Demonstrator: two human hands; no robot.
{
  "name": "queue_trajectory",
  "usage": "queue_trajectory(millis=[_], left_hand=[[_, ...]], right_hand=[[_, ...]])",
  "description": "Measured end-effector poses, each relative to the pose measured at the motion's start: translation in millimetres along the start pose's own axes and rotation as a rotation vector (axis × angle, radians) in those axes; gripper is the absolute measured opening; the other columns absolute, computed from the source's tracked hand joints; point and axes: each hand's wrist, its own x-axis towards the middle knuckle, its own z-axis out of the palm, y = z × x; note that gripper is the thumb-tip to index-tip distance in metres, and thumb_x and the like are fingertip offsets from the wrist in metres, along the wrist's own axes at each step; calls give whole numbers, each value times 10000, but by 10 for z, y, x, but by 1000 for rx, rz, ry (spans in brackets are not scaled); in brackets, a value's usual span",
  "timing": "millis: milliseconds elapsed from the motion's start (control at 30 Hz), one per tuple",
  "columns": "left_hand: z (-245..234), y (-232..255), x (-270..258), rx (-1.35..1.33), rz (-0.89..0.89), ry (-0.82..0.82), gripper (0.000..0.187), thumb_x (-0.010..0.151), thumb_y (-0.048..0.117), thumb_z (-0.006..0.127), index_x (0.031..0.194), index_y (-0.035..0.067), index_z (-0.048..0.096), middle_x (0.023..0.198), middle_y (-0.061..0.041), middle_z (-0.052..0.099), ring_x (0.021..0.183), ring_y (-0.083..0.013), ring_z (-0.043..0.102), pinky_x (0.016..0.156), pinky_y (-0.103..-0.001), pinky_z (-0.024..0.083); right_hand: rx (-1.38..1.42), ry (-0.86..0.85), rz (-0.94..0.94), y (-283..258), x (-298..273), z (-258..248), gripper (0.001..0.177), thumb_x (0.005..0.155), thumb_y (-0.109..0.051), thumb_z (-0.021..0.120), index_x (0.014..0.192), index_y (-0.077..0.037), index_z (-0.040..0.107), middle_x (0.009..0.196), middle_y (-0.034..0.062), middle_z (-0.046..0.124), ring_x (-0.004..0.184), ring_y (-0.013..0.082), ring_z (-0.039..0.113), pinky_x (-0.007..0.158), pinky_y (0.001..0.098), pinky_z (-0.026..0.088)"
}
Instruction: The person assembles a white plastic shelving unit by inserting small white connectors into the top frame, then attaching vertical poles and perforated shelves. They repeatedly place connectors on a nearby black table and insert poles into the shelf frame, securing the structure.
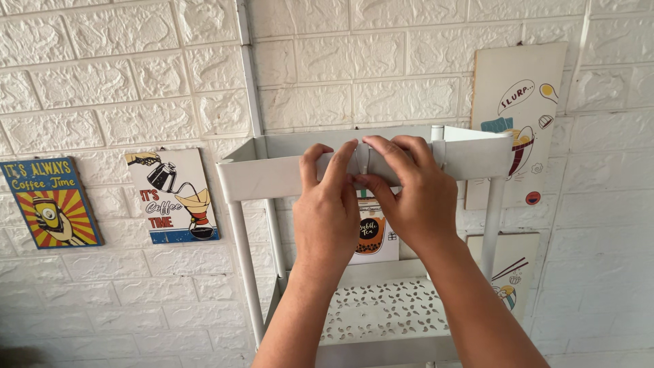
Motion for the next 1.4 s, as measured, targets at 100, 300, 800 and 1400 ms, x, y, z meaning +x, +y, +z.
queue_trajectory(millis=[100, 300, 800, 1400], left_hand=[[2, 7, -1, 13, 1, 13, 462, 933, -9, 573, 1355, 176, 599, 1359, -174, 546, 736, -284, 736, 568, -398, 575], [-12, 9, 5, 14, 1, 6, 468, 942, 8, 569, 1376, 181, 585, 1356, -171, 549, 754, -300, 736, 583, -406, 575], [-23, 15, 38, 68, -91, -81, 501, 933, 10, 556, 1413, 155, 542, 1378, -172, 537, 675, -315, 726, 533, -398, 582], [-447, 44, -1937, -724, -624, -99, 173, 957, 85, 653, 1105, -5, 639, 926, -59, 695, 713, -100, 652, 602, -256, 544]], right_hand=[[0, 5, 18, -11, 19, 2, 450, 879, -332, 806, 1293, -200, 690, 1100, 20, 654, 831, 212, 705, 637, 348, 552], [8, 28, 26, -42, 40, 14, 451, 869, -343, 814, 1289, -225, 697, 1062, 10, 651, 765, 192, 700, 606, 333, 545], [-60, 52, 133, -175, 98, 69, 463, 881, -286, 811, 1320, -242, 670, 972, 37, 631, 776, 232, 683, 591, 375, 532], [450, -149, 363, -896, -1774, -332, 493, 774, -18, 805, 1231, -145, 670, 877, 16, 663, 570, 137, 506, 492, 283, 424]])
